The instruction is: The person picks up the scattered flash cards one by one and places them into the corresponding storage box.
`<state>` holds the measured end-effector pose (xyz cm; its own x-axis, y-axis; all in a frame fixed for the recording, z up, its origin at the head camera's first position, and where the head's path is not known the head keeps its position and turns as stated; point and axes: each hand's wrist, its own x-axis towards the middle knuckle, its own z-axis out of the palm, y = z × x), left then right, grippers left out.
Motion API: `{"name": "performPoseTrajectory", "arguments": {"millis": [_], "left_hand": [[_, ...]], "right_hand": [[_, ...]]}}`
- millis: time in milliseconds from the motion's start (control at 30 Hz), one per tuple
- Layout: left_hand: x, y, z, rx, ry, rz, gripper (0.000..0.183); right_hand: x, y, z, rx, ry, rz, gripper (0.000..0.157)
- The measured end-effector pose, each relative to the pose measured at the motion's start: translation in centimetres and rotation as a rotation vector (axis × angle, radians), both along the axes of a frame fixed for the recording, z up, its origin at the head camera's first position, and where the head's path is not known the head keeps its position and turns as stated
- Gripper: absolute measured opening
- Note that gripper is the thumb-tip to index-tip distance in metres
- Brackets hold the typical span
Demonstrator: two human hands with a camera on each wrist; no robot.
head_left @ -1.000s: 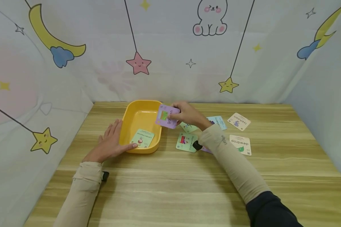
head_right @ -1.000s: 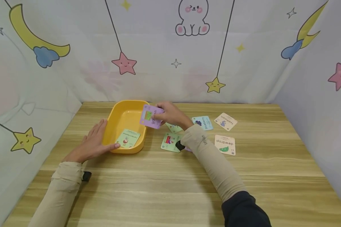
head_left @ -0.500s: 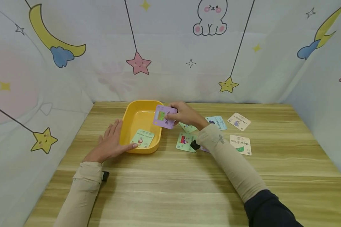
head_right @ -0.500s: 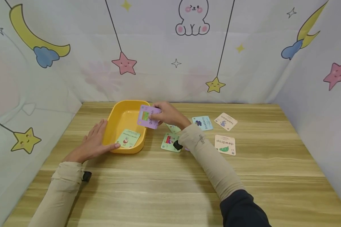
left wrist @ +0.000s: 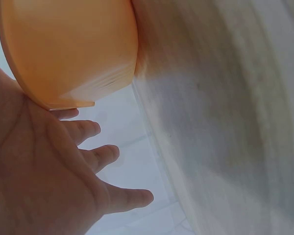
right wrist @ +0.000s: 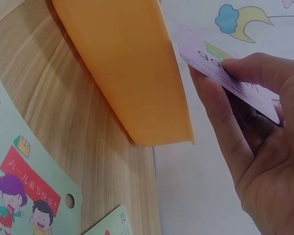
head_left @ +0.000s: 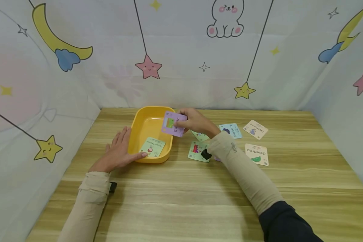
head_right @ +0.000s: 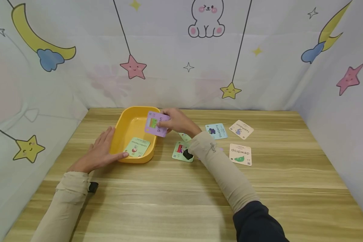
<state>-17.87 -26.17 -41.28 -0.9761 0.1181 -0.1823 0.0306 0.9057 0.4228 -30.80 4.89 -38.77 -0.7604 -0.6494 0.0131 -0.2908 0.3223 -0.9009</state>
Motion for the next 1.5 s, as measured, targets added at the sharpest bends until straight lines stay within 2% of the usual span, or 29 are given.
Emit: {"name": "performPoseTrajectory", "arguments": {"millis": [667, 1500], "left_hand": [[0.0, -0.1, -0.2, 0.005, 0.009, -0.001, 0.124], [0.1, 0.0, 0.0, 0.009, 0.004, -0.008, 0.123]], "right_hand": [[0.0, -1.4, -0.3, 0.003, -0.015, 0.039, 0.022], [-0.4, -3.6, -1.3, -0.063, -0.021, -0.036, 0.02]]}}
